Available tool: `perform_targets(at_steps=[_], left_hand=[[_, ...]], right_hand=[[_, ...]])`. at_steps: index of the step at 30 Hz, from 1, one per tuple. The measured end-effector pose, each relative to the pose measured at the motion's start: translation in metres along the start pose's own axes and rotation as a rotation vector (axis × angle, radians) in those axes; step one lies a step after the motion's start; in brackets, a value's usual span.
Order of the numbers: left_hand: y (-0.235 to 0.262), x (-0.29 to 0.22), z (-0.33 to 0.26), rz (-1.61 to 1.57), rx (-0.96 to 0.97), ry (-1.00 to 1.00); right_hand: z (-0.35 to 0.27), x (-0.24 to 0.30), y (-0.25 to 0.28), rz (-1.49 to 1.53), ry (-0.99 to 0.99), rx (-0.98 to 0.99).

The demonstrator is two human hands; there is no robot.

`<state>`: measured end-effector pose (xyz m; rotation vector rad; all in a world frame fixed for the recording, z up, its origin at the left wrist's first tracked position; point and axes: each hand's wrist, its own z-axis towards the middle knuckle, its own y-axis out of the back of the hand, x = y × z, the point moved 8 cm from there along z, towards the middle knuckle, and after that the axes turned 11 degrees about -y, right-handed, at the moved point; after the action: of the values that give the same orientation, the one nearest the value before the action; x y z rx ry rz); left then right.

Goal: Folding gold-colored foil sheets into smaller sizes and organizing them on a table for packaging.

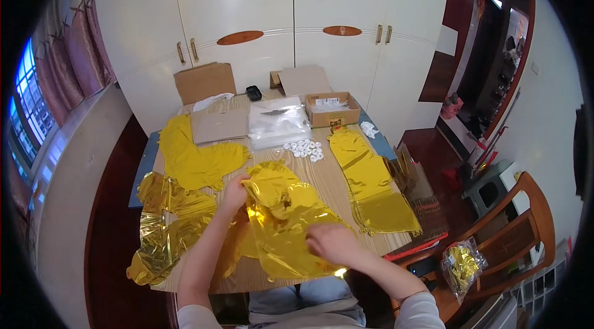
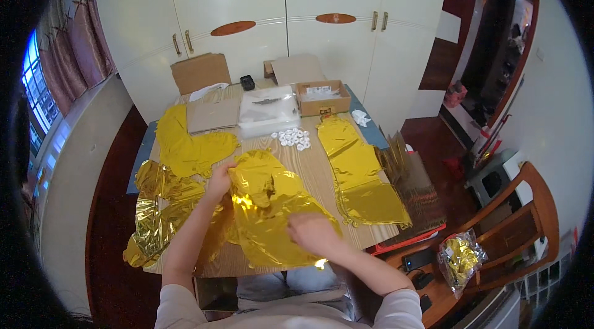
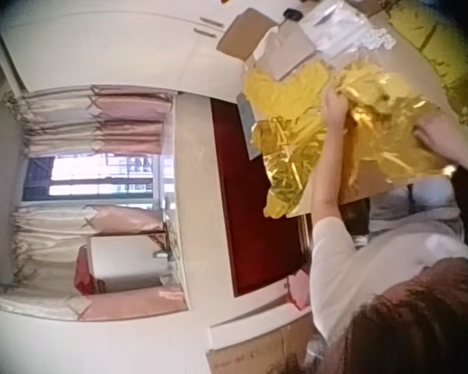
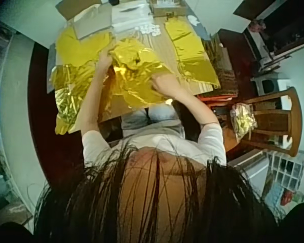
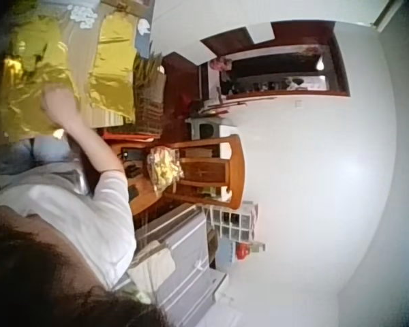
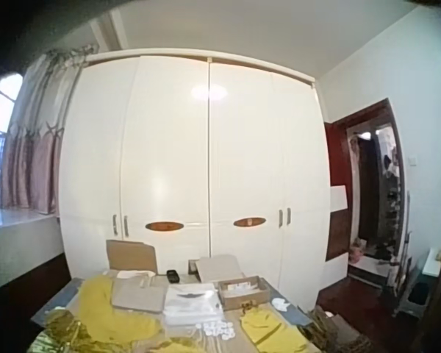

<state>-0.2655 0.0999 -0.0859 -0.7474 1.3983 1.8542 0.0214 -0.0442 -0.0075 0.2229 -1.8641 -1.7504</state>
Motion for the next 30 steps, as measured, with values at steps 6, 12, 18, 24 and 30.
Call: perform_targets(at_steps=[6, 12, 18, 24, 30], left_hand=[[0.006, -0.010, 0.023, 0.027, -0.042, -0.016], [0.001, -0.105, 0.006, 0.388, -0.035, -0.841], [-0.001, -0.021, 0.033, -0.052, -0.097, -0.108], [0.014, -0.001, 0.030, 0.240, -0.202, -0.048], [0.001, -0.076, -0.019, 0.658, 0.176, -0.458]], right_hand=[[-0.001, -0.050, -0.032, -0.122, 0.046, -0.124], [-0.012, -0.047, -0.025, -0.116, 0.069, -0.267], [-0.011, -0.052, -0.023, -0.012, 0.097, -0.243], [-0.002, -0.066, -0.025, 0.080, 0.121, -0.185], [0.015, -0.075, -0.029, 0.041, 0.160, -0.158]])
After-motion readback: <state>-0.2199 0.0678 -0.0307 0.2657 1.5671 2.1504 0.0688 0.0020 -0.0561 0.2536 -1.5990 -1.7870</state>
